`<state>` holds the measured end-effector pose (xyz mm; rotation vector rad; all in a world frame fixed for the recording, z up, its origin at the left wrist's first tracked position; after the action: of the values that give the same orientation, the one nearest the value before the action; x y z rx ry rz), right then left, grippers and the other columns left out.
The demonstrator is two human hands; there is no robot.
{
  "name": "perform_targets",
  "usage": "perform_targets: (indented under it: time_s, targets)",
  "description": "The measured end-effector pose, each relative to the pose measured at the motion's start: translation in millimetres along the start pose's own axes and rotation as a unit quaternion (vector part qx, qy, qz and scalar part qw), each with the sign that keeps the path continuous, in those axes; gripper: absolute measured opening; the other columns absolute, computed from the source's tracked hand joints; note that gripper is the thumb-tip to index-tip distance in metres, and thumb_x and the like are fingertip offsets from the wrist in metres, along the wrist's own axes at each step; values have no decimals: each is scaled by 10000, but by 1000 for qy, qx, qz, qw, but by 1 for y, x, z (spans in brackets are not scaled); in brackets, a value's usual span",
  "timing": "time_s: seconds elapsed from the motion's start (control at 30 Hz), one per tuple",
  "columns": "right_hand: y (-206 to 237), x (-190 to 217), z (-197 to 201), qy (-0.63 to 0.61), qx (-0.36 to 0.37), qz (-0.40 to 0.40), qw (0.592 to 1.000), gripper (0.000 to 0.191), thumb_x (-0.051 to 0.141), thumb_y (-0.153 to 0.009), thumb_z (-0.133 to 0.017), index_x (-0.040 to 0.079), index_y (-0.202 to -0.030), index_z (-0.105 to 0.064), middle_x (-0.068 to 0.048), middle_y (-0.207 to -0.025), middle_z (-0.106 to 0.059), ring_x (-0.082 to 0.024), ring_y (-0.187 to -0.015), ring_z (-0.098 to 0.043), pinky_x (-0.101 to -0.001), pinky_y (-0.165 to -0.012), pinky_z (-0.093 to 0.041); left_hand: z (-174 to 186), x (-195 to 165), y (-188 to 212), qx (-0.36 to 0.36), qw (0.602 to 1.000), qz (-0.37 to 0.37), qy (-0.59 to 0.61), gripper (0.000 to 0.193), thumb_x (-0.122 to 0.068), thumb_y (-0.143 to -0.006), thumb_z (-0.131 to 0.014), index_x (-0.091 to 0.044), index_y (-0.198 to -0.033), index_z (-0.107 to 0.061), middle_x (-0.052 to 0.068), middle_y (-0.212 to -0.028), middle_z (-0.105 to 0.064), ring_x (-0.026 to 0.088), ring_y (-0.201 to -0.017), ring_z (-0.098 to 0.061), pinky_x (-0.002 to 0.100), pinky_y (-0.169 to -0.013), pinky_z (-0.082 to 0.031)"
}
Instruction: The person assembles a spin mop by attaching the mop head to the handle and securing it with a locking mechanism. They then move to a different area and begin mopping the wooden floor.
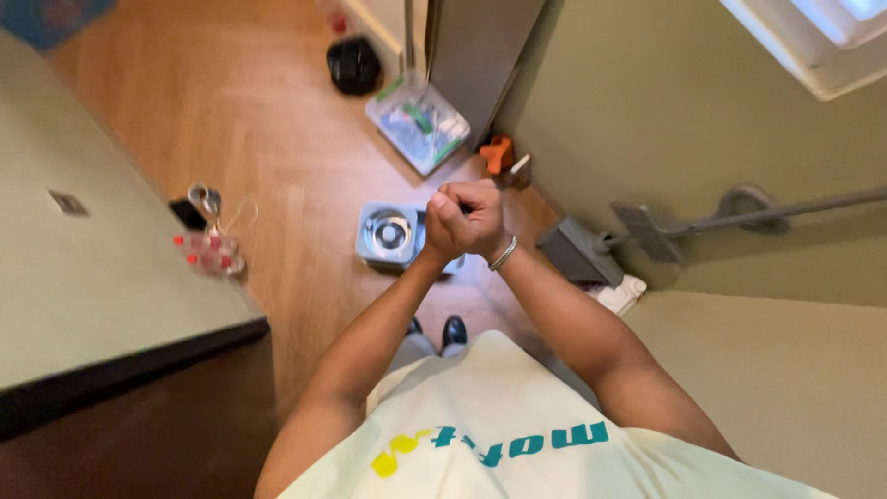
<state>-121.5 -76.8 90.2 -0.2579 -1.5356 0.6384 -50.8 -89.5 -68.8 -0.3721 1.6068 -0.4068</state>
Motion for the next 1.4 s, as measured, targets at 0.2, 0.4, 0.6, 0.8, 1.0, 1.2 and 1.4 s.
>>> perform_targets:
  time_s: [0.2,0.4,0.6,0.8,1.0,1.2,1.4]
  targets:
    - [44,-66,-2,19,-35,-22,999,419,97,-997,-593,46,-619,-420,-49,-549,-466,-138,-485,-428,-292,-503,-335,5,73,43,11,994,-13,-111,296,-301,-910,-630,-41,-804,-536,158,-720,-589,290,-637,-615,380,-612,-469]
    - [94,-130,-15,79,-53,-30,995,343,181,-975,-634,50,-683,-510,-86,-661,-587,-182,-572,-592,-292,-600,-493,14,114,74,42,976,2,-214,281,-292,-946,-561,-63,-791,-510,178,-729,-573,370,-678,-604,449,-612,-452]
    - [115,-149,-27,141,-58,-39,988,297,204,-955,-658,33,-739,-545,-101,-686,-602,-181,-610,-622,-297,-627,-512,18,95,77,118,975,66,-175,297,-313,-902,-595,-22,-960,-597,218,-876,-679,389,-879,-707,446,-741,-545]
    - [93,-156,-29,157,127,-205,958,312,195,-972,-667,27,-722,-582,-98,-618,-537,-128,-589,-504,-313,-576,-451,15,64,53,125,981,56,-139,477,-235,-765,-795,13,-1129,-615,206,-1081,-719,321,-1052,-701,400,-886,-557]
    - [20,-38,-6,192,268,-165,930,355,307,-1033,-711,42,-805,-653,-47,-710,-618,-91,-677,-536,-299,-620,-486,-11,-3,2,116,979,71,-151,489,-179,-758,-839,-16,-1140,-583,117,-1076,-700,213,-1024,-670,371,-850,-576]
    - [-15,95,23,26,162,-64,984,323,237,-1120,-660,27,-878,-617,-6,-732,-641,-60,-642,-603,-233,-592,-482,-40,-103,-33,158,982,97,33,292,-131,-823,-750,36,-1003,-589,143,-906,-685,247,-837,-706,371,-763,-587]
    - [11,48,16,47,1,-91,995,397,201,-1038,-642,51,-688,-529,-4,-574,-569,-64,-500,-525,-239,-481,-405,-30,-81,-12,64,995,-70,-36,162,-94,-838,-660,3,-904,-549,141,-793,-577,281,-734,-577,403,-680,-475]
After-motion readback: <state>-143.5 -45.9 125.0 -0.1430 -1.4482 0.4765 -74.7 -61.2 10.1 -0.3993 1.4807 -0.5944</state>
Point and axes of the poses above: each hand's wrist, its own y-axis away from the middle knuckle, its own z-axis out of the back of the hand, x = y × z, the point moved 8 cm from there along -y, towards the middle knuckle
